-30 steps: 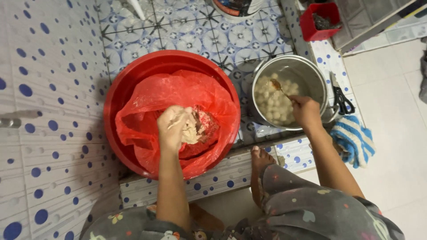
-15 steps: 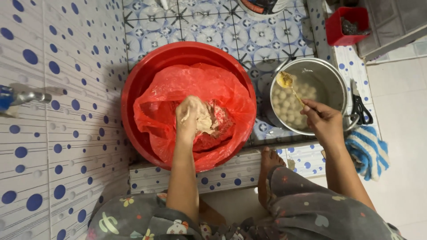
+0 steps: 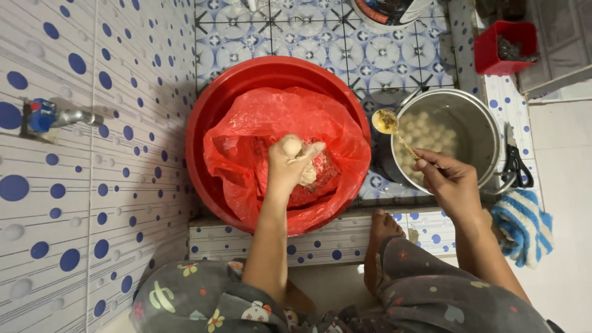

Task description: Shaping meatballs by hand from a meat mixture in a plastic bag and dropping them into a pot of water.

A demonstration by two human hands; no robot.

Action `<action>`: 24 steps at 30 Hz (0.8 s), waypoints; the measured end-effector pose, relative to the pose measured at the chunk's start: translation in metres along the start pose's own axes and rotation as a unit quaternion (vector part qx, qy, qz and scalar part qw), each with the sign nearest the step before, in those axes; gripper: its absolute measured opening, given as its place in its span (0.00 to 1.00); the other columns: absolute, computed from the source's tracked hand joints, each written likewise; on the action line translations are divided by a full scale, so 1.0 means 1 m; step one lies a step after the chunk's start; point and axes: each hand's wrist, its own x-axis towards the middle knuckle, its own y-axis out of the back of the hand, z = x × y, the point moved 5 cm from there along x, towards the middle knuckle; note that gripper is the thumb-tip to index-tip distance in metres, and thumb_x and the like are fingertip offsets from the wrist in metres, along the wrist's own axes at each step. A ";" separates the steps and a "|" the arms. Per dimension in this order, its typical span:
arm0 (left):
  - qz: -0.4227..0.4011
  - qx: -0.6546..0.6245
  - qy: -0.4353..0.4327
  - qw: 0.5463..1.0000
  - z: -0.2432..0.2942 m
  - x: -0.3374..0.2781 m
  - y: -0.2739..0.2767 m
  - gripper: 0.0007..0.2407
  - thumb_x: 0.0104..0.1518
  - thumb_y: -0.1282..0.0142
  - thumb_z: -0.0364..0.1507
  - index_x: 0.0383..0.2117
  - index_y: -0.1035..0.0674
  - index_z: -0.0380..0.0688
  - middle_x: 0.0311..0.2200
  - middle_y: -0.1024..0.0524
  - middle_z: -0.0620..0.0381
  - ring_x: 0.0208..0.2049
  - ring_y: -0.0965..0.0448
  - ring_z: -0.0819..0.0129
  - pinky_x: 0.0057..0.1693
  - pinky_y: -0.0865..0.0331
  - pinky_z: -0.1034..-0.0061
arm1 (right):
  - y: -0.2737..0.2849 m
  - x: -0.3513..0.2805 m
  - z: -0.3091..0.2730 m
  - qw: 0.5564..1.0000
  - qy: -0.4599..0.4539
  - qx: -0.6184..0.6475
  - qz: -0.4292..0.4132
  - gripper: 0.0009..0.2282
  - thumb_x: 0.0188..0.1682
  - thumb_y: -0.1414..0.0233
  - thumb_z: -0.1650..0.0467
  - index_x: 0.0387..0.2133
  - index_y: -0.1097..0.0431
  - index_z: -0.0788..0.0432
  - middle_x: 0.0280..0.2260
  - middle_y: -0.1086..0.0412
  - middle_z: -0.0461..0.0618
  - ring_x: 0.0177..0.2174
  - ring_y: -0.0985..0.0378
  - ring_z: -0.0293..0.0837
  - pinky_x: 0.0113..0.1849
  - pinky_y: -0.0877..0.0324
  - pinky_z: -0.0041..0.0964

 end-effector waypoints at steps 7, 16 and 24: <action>-0.078 -0.105 0.026 0.991 0.015 0.005 0.001 0.05 0.53 0.37 0.23 0.33 0.19 0.38 0.26 0.18 0.45 0.25 0.21 0.70 0.31 0.22 0.74 | -0.020 -0.003 -0.038 0.992 0.099 -0.073 -0.017 0.09 0.52 0.45 0.82 0.44 0.23 0.67 0.27 0.25 0.58 0.21 0.27 0.44 0.27 0.33 0.36; -0.046 -0.009 -0.011 0.999 0.005 0.001 -0.005 0.14 0.40 0.25 0.21 0.28 0.21 0.34 0.25 0.19 0.45 0.32 0.17 0.66 0.43 0.21 0.72 | -0.085 -0.021 -0.120 0.882 0.338 -0.329 -0.021 0.14 0.49 0.47 0.79 0.45 0.20 0.54 0.27 0.26 0.48 0.24 0.21 0.48 0.29 0.24 0.38; 0.023 0.089 0.128 0.988 -0.034 0.016 -0.009 0.06 0.43 0.31 0.29 0.23 0.17 0.46 0.15 0.22 0.55 0.19 0.19 0.67 0.28 0.28 0.66 | -0.119 -0.026 -0.098 0.812 0.367 -0.453 -0.044 0.18 0.45 0.49 0.75 0.50 0.25 0.53 0.31 0.29 0.46 0.18 0.22 0.49 0.21 0.23 0.45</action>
